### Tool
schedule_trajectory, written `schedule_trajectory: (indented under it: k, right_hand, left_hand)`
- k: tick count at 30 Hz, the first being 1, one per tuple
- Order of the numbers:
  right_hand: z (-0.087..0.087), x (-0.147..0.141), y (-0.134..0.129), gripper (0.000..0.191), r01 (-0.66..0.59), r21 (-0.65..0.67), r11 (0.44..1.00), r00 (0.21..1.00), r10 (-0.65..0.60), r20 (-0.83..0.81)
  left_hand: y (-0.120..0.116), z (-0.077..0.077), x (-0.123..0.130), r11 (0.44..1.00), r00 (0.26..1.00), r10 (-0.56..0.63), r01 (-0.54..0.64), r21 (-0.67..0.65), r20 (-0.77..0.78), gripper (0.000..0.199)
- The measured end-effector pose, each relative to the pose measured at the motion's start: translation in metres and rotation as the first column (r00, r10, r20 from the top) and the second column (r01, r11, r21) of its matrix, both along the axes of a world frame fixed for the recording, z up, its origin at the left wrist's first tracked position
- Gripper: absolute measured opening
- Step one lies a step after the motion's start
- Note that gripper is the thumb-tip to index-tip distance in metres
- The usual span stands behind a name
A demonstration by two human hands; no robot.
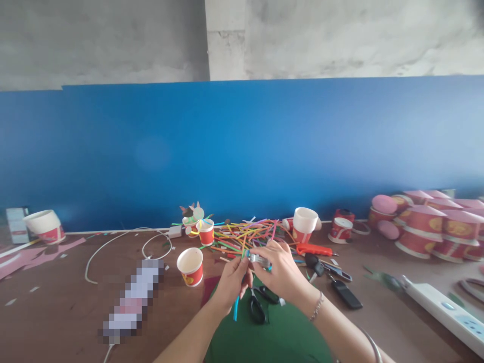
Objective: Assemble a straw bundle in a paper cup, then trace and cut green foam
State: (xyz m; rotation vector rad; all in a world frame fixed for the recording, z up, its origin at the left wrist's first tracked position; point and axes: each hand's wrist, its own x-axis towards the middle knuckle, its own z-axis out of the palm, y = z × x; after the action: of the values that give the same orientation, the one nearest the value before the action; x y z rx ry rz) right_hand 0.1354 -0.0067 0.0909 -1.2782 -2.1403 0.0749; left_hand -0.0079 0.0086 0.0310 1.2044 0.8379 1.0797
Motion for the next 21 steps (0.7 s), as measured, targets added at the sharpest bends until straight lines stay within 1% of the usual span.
schedule_trajectory:
  k: [5, 12, 18, 21]
  right_hand:
    - [0.0001, -0.0011, -0.0007, 0.03, -0.01, 0.0, 1.0, 1.0, 0.01, 0.003]
    - [-0.0005, -0.0012, -0.0009, 0.031, -0.003, -0.007, 1.0, 1.0, 0.003, 0.01]
    - [0.0004, -0.0007, -0.0003, 0.029, -0.002, -0.007, 1.0, 1.0, 0.002, 0.016]
    - [0.0007, -0.0007, -0.0005, 0.028, 0.003, -0.006, 1.0, 1.0, -0.003, 0.019]
  left_hand:
    - [0.0012, -0.0022, 0.0007, 1.0, 1.0, 0.002, -0.002, -0.005, -0.01, 0.048]
    - [-0.0004, 0.0019, 0.0045, 0.997, 0.998, 0.055, -0.053, -0.053, 0.044, 0.05]
    - [0.0006, -0.0001, 0.0013, 0.998, 0.998, -0.015, 0.018, -0.064, 0.057, 0.046]
    - [0.0002, 0.0001, 0.0005, 0.997, 0.998, -0.028, 0.032, -0.066, 0.059, 0.044]
